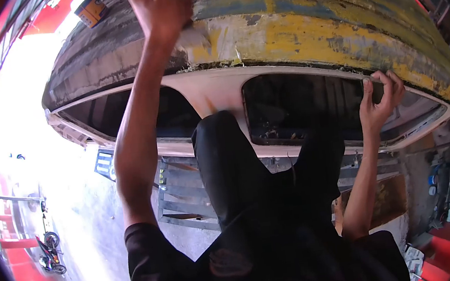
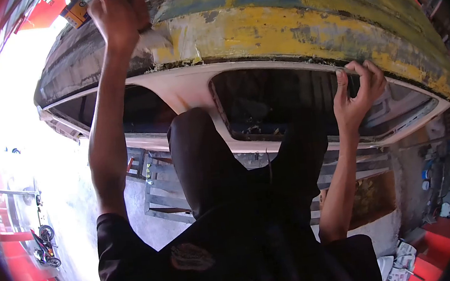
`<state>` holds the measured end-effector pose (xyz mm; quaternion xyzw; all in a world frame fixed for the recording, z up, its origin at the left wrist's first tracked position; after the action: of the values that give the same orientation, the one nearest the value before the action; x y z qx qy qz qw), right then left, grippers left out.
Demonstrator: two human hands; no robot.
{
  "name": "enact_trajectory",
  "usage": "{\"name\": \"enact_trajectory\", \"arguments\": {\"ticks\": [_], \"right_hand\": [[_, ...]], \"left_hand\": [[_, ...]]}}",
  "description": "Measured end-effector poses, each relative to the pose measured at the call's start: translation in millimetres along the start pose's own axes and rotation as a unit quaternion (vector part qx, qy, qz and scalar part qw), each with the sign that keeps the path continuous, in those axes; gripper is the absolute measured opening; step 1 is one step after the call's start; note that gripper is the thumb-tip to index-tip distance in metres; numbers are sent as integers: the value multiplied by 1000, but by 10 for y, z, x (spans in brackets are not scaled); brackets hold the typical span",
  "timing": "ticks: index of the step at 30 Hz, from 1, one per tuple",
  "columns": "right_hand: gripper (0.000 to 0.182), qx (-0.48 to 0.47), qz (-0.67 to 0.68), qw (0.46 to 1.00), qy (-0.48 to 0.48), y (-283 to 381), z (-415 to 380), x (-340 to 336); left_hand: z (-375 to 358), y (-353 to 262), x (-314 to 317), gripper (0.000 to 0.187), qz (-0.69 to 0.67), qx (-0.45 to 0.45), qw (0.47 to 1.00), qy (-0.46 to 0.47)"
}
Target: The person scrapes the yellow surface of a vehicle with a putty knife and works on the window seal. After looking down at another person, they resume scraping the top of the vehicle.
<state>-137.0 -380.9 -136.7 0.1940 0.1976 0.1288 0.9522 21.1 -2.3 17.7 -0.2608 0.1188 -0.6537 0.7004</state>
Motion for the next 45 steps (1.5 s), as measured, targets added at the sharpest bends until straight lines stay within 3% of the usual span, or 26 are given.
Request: {"name": "enact_trajectory", "arguments": {"ticks": [3,4,7,8,12,14,16,20,23,24,27,31,32,35,39,40,43,45], "right_hand": [[21,4,-1,1000,0,-21,-15,4],[21,4,5,1000,2,-15,-18,4],[22,7,-4,1000,9,-16,-27,1],[22,7,-13,1000,9,-21,-14,-3],[22,2,-4,1000,7,-13,-13,5],[22,6,-3,1000,7,-11,-13,-5],[22,-3,-10,1000,6,-10,1,-8],[22,12,2,1000,8,-11,-18,-4],[22,3,-12,1000,2,-11,-27,-11],[21,0,-7,1000,1,-4,9,-4],[21,5,2,1000,15,13,-26,-19],[21,3,-2,1000,2,17,11,-10],[21,-1,-7,1000,0,14,-13,-10],[21,1,-8,1000,5,18,-10,-17],[22,0,-6,1000,-4,-2,-5,-7],[22,3,1,1000,-5,7,-9,-6],[22,7,6,1000,3,8,-33,-12],[22,3,3,1000,0,9,3,-16]], "left_hand": [[45,-94,59,60,28,95,994,40],[145,-105,-18,60,-1,8,1000,-4],[18,-45,-5,58,7,-29,1000,-11],[-10,-10,35,59,-1,-6,999,31],[169,-162,-44,58,-8,-31,999,-33],[14,76,-19,58,-12,-15,1000,8],[-133,-121,136,59,41,-28,997,67],[117,-285,-29,60,2,46,999,3],[-215,68,120,62,8,-1,998,67],[-232,-60,152,61,6,22,997,78],[45,-281,-47,57,-21,-43,997,-65],[-113,-203,209,58,-22,109,992,64],[-122,-191,138,58,6,53,998,45],[20,-150,-90,57,-23,-2,999,-42],[-149,-108,105,61,55,91,990,94],[-89,-223,49,61,99,97,990,18],[-145,-191,3,62,68,13,998,11],[-170,-129,75,62,52,90,994,47]]}}
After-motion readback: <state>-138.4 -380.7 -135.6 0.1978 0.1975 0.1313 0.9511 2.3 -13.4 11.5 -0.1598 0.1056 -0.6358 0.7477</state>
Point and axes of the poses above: each hand's wrist, its own z-axis towards the middle knuckle, its own x-axis out of the palm, y = z × x, the point moved 5 cm from there along z, towards the middle knuckle, and after that the axes turned 14 degrees about x, right-handed, at the moved point
